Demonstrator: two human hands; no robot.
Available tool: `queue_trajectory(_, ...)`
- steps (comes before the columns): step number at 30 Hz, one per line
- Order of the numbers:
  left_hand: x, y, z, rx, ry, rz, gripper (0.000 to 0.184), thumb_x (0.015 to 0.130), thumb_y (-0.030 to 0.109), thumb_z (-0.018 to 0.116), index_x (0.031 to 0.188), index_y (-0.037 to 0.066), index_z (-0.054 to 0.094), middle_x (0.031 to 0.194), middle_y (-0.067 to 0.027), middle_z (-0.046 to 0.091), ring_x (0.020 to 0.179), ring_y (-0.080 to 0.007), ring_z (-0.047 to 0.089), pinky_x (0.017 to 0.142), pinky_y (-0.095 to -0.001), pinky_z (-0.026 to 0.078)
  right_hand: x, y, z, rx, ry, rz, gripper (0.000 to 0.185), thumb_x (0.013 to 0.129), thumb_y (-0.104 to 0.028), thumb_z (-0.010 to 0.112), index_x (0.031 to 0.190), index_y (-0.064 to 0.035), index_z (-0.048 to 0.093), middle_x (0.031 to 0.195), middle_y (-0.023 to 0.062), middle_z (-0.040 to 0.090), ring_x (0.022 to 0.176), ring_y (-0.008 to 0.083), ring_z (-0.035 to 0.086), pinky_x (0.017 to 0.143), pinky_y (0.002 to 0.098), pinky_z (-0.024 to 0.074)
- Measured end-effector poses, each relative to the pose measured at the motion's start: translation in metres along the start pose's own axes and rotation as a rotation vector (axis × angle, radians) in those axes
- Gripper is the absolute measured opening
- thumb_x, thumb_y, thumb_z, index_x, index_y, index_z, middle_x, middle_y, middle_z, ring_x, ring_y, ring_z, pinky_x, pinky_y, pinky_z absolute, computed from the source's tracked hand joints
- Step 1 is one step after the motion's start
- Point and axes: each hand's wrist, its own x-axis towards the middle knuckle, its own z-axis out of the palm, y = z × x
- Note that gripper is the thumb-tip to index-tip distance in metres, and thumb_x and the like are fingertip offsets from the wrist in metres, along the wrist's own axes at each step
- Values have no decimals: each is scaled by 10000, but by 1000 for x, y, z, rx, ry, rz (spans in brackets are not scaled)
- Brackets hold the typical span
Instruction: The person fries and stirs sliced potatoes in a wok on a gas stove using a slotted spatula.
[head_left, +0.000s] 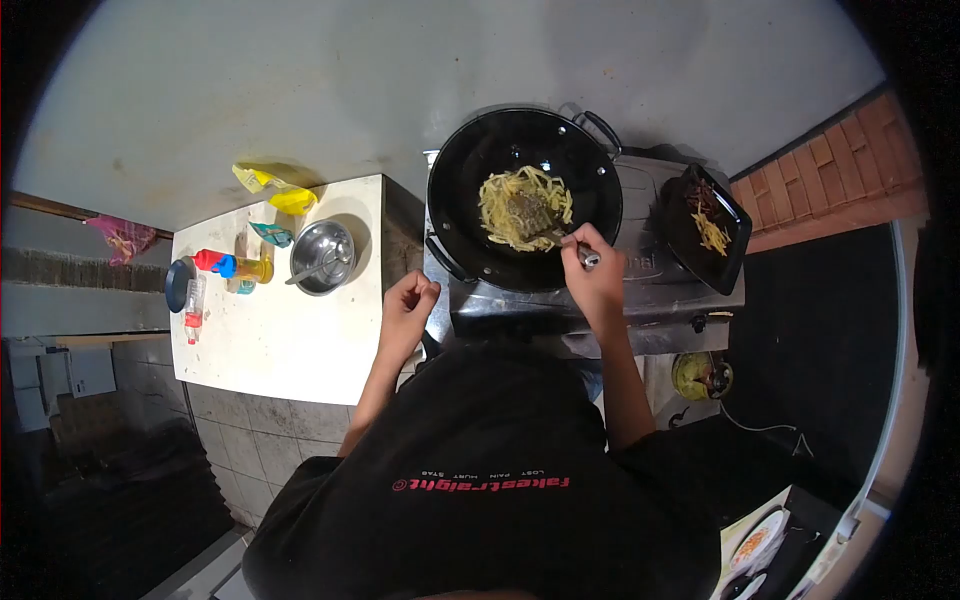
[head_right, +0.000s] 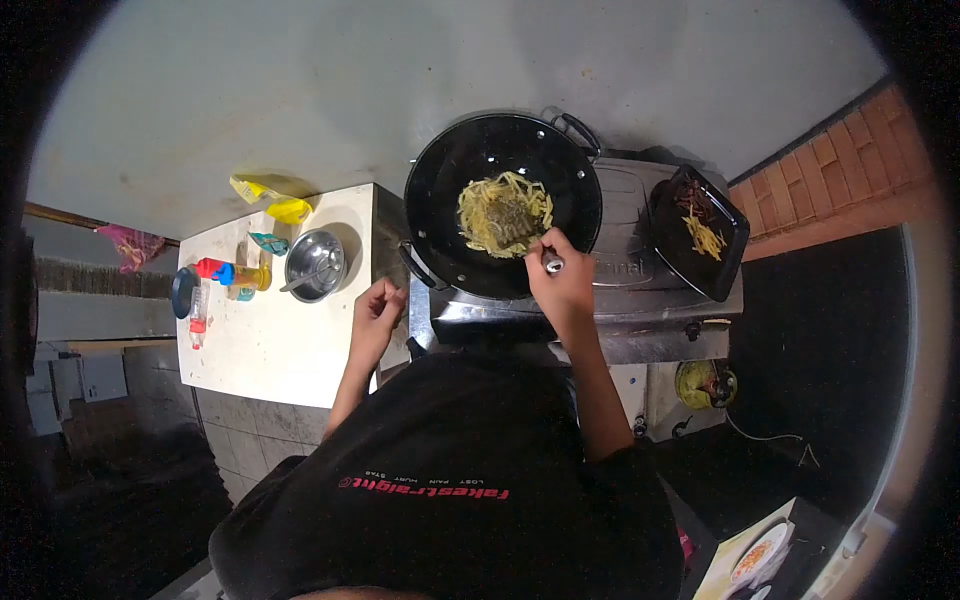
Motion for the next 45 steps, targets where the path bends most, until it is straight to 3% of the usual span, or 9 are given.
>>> queue_trajectory(6,-1,-1,3,-14,-6,-13,297,959,64,588,713,78,422,662,83,327,623,-17,297,546,-234,243,12,14,8,89,-17,171,139,888,-105,641,831,-3,566,616,109,581,566,96,568,548,288,432)
queue_trajectory(9,-3,-1,1,-12,0,-21,293,959,58,587,716,77,424,662,84,327,623,-17,298,549,-232,244,9,7,13,7,36,-67,151,908,-120,637,838,0,579,592,104,568,545,84,523,536,291,417)
queue_trajectory(13,-5,0,0,-22,9,-24,291,960,58,585,718,76,425,662,82,331,623,-17,299,550,-230,244,14,-3,13,-51,-26,-4,151,911,-119,632,831,-2,581,572,104,550,531,89,504,525,297,411)
queue_trajectory(15,-5,1,0,-22,9,-24,290,960,60,585,718,76,425,664,82,332,625,-18,299,551,-230,244,21,4,14,17,15,37,135,895,-108,632,830,-3,578,585,128,568,526,142,575,527,311,427)
queue_trajectory(19,-5,0,-1,-20,26,15,291,961,67,586,720,77,423,669,81,332,631,-21,297,553,-234,245,15,2,10,-40,32,-44,120,892,-99,631,839,-3,582,595,119,569,536,87,519,531,297,420)
queue_trajectory(26,-6,0,-3,-4,17,-10,299,963,72,588,719,80,415,669,79,329,633,-24,297,555,-237,249,11,-17,0,-28,-71,42,96,893,-76,618,853,-2,570,630,130,591,551,132,561,561,298,444)
queue_trajectory(31,-5,-3,-4,-30,6,-22,307,966,81,592,717,80,412,663,80,329,625,-23,297,549,-235,246,11,-28,3,61,5,-52,104,900,-75,622,864,8,570,690,151,606,624,138,592,605,298,455)
queue_trajectory(37,-5,-3,-4,-22,17,-39,299,964,78,594,718,80,424,655,82,327,617,-22,294,545,-236,244,24,-16,21,82,-60,-164,87,891,-73,635,866,0,594,655,129,610,579,128,585,572,298,451)
queue_trajectory(45,-8,-5,-7,-43,36,-21,292,960,69,592,719,80,427,663,81,336,624,-20,300,551,-232,245,25,-7,10,27,-134,-34,65,874,-58,612,859,5,604,609,97,570,552,70,528,525,268,404)
